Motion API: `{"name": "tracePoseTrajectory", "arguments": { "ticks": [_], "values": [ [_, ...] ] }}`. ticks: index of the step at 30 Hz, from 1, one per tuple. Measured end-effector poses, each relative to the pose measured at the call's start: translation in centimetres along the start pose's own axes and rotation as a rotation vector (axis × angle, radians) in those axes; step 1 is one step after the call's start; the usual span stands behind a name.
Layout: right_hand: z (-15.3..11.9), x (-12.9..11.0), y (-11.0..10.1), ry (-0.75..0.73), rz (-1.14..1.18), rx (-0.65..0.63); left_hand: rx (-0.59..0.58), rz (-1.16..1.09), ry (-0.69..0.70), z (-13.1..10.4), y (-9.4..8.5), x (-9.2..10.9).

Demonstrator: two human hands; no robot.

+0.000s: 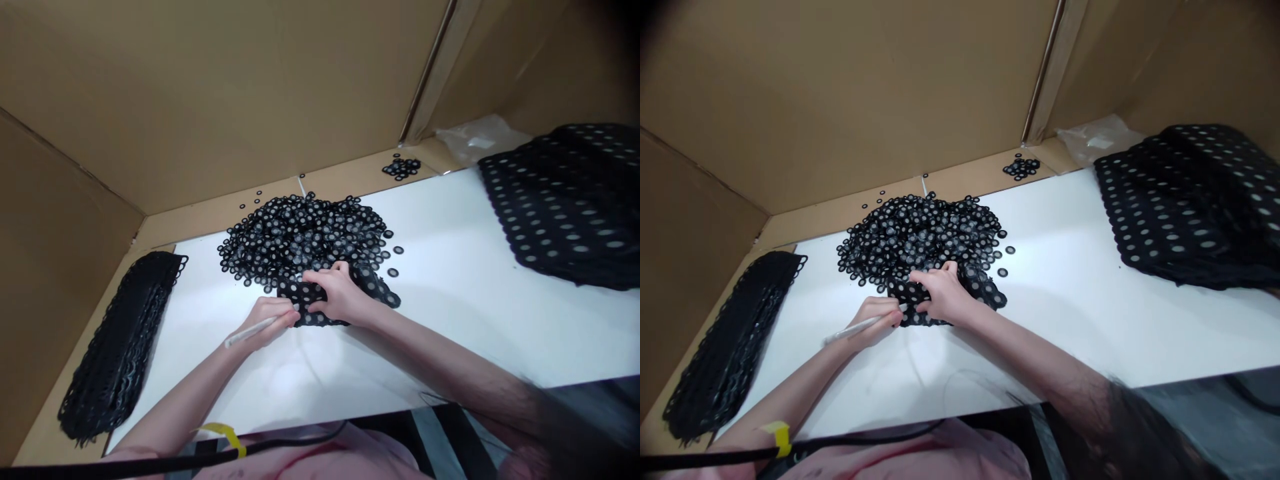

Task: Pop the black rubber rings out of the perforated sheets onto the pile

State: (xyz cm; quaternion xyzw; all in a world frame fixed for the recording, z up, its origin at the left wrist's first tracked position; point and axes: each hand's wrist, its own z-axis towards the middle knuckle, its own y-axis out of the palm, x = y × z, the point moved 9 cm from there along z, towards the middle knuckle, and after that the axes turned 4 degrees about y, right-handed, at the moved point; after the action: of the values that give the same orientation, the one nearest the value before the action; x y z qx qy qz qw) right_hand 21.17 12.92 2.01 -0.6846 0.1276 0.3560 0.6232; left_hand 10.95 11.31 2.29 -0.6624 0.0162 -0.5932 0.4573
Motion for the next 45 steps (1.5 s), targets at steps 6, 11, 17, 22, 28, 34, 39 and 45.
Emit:
{"name": "tracePoseTrajectory", "arguments": {
  "ticks": [6,11,17,22,28,34,39,45],
  "values": [
    [-0.1,-0.4,0.1,-0.052,-0.016,0.013,-0.056,-0.102,-0.065,0.3,0.0,-0.3],
    [-0.2,-0.8,0.0,-0.071,-0.008,0.001,-0.097,-0.149,-0.081,0.7,0.2,-0.2],
    [-0.4,-1.2,-0.1,-0.084,-0.002,-0.006,-0.147,-0.116,-0.048,0.5,1.3,-0.8],
    [-0.6,-1.6,-0.4,-0.118,-0.019,-0.010,-0.092,-0.068,-0.014,0.4,1.0,-0.5],
    [-0.9,-1.6,0.3,-0.100,-0.072,-0.103,0.012,-0.111,0.012,-0.1,-0.1,0.1],
    [-0.8,-1.9,0.7,-0.087,-0.067,-0.148,0.059,-0.203,-0.047,-1.7,-0.5,0.4],
    [-0.7,-1.8,0.4,-0.072,-0.023,-0.114,-0.006,-0.134,-0.019,-1.7,0.4,0.7],
    [-0.7,-1.7,0.3,-0.061,-0.011,-0.087,-0.023,-0.080,-0.022,-1.5,0.5,0.7]
  ]
}}
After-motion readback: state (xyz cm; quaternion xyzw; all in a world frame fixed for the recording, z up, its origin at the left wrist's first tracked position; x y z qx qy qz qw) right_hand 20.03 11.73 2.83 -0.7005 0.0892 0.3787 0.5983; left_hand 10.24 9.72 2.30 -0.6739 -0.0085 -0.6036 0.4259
